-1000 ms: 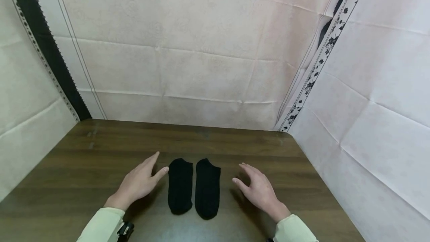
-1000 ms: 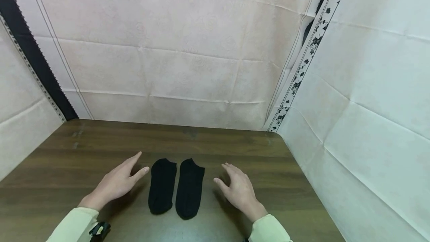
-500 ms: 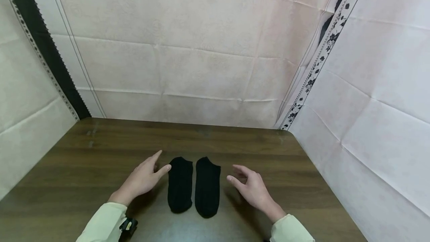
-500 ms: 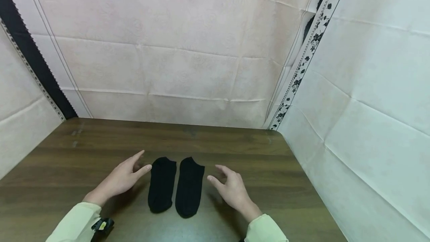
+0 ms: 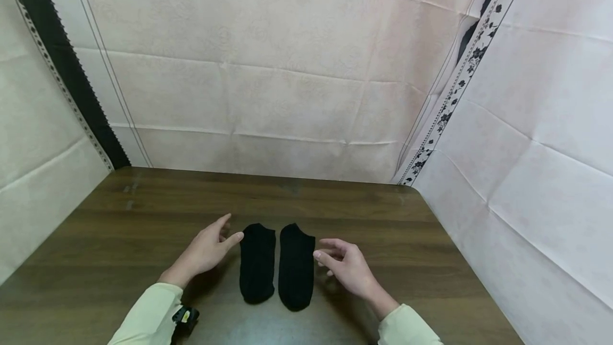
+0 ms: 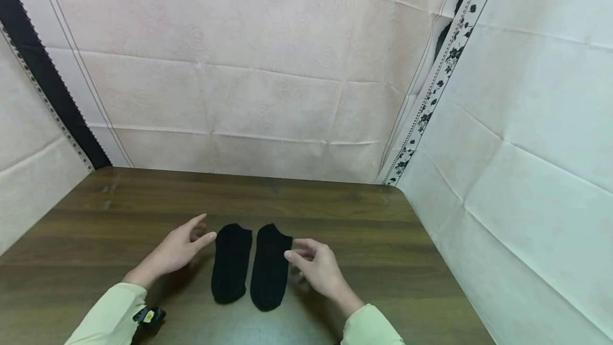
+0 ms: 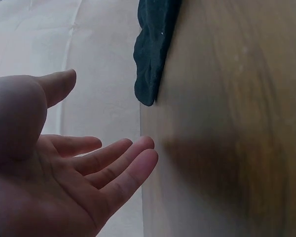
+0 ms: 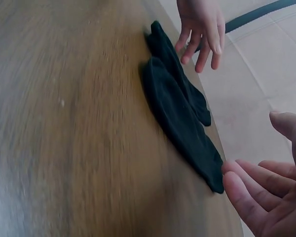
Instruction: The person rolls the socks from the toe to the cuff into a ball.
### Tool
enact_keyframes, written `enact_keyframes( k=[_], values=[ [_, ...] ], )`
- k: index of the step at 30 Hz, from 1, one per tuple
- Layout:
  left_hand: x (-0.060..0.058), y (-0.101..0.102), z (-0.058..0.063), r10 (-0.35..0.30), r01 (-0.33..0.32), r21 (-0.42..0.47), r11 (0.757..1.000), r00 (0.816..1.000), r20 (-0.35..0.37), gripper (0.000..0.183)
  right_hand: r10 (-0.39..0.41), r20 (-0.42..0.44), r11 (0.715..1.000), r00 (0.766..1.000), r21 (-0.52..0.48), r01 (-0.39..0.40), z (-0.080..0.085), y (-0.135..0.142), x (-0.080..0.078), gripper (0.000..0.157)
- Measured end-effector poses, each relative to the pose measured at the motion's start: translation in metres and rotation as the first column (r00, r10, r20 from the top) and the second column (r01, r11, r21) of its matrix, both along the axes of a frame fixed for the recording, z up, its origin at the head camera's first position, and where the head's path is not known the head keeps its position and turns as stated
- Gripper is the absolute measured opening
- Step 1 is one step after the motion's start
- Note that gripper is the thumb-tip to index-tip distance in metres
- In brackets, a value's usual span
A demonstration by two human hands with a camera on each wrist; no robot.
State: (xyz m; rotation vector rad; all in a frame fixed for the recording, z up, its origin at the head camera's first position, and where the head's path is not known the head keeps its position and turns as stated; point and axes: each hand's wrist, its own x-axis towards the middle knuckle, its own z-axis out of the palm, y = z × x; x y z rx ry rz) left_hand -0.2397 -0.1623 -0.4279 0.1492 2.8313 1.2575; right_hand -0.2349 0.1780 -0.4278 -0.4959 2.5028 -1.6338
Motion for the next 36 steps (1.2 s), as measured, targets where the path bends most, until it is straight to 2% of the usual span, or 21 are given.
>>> enact_keyframes(
  k=[4, 18, 36],
  values=[
    [0.000, 0.000, 0.000, 0.008, -0.008, 0.021, 1.000, 1.000, 0.014, 0.074, 0.020, 0.023, 0.999, 1.000, -0.037, -0.019, 0.000, -0.007, 0.003, 0.051],
    [-0.004, 0.002, -0.001, 0.007, -0.011, 0.065, 0.998, 0.998, 0.060, 0.072, 0.102, 0.089, 0.993, 0.991, -0.063, -0.097, 0.000, -0.023, 0.006, 0.049],
    [-0.009, 0.008, -0.001, -0.008, 0.001, 0.093, 0.996, 0.998, 0.068, 0.068, 0.176, 0.209, 0.976, 0.962, -0.164, -0.142, -0.005, -0.045, 0.010, 0.050]
  ],
)
